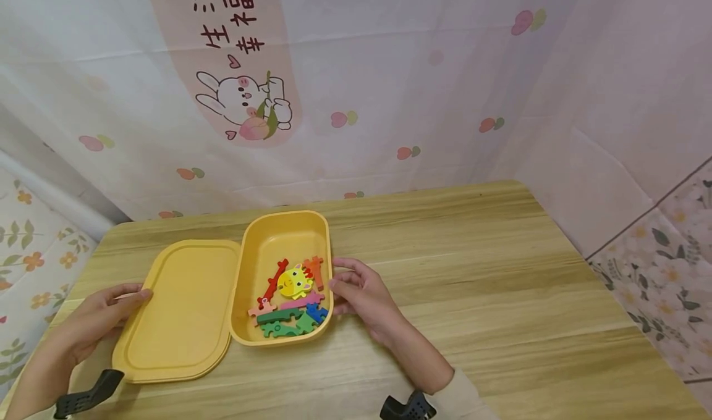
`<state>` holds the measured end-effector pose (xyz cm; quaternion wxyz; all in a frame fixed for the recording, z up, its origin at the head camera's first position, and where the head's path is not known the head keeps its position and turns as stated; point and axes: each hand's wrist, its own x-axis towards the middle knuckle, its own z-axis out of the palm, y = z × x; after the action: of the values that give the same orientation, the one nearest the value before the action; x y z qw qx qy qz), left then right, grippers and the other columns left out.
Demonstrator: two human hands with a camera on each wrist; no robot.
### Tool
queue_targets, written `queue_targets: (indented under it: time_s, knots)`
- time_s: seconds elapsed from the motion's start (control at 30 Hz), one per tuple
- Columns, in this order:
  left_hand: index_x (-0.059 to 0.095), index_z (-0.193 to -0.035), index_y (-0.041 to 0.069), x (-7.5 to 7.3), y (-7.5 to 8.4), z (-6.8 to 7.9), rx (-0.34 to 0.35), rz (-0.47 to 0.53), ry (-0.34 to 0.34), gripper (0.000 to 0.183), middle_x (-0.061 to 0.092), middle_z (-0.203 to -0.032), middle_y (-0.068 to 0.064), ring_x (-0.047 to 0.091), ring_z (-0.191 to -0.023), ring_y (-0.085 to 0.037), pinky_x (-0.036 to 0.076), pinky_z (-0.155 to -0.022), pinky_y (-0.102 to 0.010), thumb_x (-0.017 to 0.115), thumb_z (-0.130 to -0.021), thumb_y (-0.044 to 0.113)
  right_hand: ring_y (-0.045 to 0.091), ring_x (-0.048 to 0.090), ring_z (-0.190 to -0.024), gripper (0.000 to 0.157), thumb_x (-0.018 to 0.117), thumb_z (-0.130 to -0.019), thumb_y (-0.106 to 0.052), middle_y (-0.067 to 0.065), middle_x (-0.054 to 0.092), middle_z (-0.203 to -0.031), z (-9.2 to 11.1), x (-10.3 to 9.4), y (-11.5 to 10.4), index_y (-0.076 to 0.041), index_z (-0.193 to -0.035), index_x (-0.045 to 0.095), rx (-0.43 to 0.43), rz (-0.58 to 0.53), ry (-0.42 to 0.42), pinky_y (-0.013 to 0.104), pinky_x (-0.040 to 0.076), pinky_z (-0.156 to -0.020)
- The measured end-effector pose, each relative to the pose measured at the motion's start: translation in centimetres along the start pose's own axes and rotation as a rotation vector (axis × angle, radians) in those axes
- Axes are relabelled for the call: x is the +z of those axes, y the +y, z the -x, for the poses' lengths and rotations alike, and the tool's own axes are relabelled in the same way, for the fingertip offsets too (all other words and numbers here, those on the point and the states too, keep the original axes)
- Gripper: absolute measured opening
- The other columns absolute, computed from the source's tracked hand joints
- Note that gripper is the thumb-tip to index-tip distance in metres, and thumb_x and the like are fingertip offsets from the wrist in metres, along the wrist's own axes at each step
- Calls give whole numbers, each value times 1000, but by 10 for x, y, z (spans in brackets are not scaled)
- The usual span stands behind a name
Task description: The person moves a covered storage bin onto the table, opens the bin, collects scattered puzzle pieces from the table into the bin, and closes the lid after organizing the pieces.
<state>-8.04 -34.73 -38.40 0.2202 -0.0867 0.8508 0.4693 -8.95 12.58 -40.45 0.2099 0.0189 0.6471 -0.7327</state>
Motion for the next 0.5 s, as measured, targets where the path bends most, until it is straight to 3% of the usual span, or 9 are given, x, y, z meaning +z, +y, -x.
queue_targets:
  time_s: [0.1, 0.2, 0.5]
  knots:
    - [14, -159, -18, 1, -5, 0, 16, 104, -34, 74, 73, -113, 3, 74, -95, -7, 64, -85, -29, 44, -115, 34, 15, 69, -89, 51, 66, -103, -11, 7, 68, -114, -1, 1, 1, -8, -151, 50, 9, 1, 8, 23, 62, -68]
    - [9, -160, -16, 3, -9, 0, 28, 198, -58, 75, 73, -106, 10, 76, -94, -10, 66, -83, -30, 45, -115, 32, 14, 68, -89, 52, 67, -102, -11, 6, 68, -114, -1, 1, 1, -8, -151, 50, 12, 3, 8, 22, 62, -68]
    - [10, -161, -8, 0, -20, -6, 28, 366, -45, 71, 72, -105, 12, 75, -93, -11, 66, -80, -31, 48, -114, 29, 14, 68, -89, 52, 67, -103, -12, 6, 68, -113, -2, 0, 2, -6, -152, 49, 8, -1, -3, 22, 62, -68]
